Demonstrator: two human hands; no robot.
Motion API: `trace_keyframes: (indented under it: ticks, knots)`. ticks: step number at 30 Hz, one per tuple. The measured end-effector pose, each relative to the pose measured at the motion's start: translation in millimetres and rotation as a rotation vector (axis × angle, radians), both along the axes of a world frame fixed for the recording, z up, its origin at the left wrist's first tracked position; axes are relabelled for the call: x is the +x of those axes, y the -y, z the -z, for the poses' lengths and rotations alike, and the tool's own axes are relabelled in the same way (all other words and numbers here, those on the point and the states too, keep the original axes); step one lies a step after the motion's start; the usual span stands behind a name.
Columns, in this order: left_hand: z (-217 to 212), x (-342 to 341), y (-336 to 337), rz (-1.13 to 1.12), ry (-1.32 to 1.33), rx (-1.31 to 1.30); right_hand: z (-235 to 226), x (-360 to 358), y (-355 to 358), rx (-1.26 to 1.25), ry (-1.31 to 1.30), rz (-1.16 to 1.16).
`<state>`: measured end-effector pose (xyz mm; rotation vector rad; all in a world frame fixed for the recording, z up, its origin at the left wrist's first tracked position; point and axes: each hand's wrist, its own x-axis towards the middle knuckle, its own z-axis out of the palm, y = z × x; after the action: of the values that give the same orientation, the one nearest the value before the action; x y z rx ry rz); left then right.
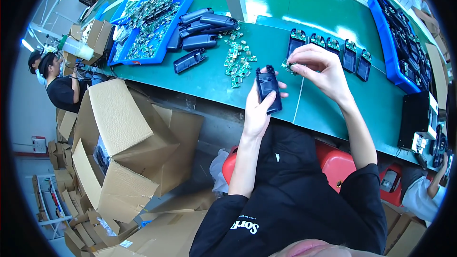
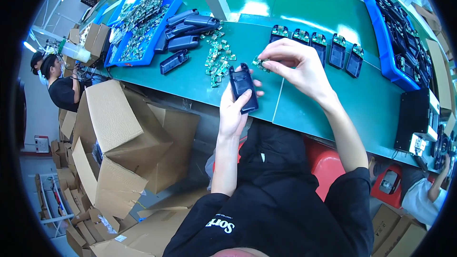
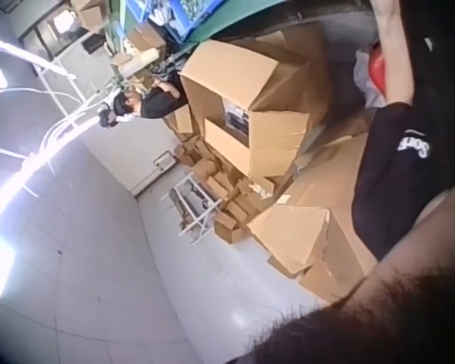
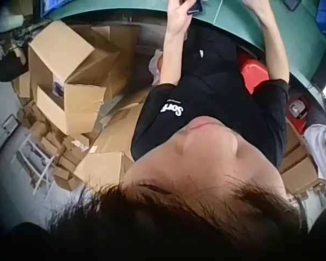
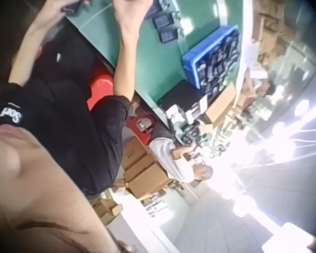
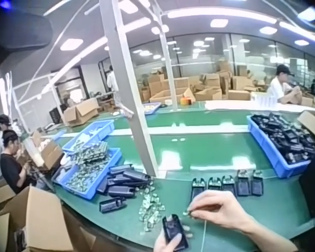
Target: The person removes a plastic bag from a box, takes out a plastic housing, and sets it on the table. They then pick up a circuit board, fit it into the plastic housing by hand, and place the assembled unit on the table.
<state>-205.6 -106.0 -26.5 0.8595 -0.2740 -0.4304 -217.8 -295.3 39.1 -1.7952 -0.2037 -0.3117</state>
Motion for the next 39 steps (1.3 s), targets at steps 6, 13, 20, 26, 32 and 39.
trace_keyframes:
  ticks: [6, 13, 20, 26, 32, 39]
  knots:
    - [-8, 3, 5, 0.074, 0.023, 0.103, 3, -3, -9, -0.163, 0.108, 0.007]
    - [-4, 2, 4, 0.110, 0.110, 0.260, 16, -2, -12, -0.388, 0.278, 0.008]
    - [-4, 2, 4, 0.109, 0.148, 0.293, 20, 1, -15, -0.430, 0.348, 0.021]
    - [-3, 3, 3, 0.110, 0.165, 0.317, 22, -1, -15, -0.432, 0.325, 0.038]
    - [-5, 2, 3, 0.093, 0.189, 0.297, 21, -3, -17, -0.484, 0.327, 0.043]
    - [-8, 1, 2, 0.099, 0.130, 0.233, 18, -3, -8, -0.107, 0.000, -0.146]
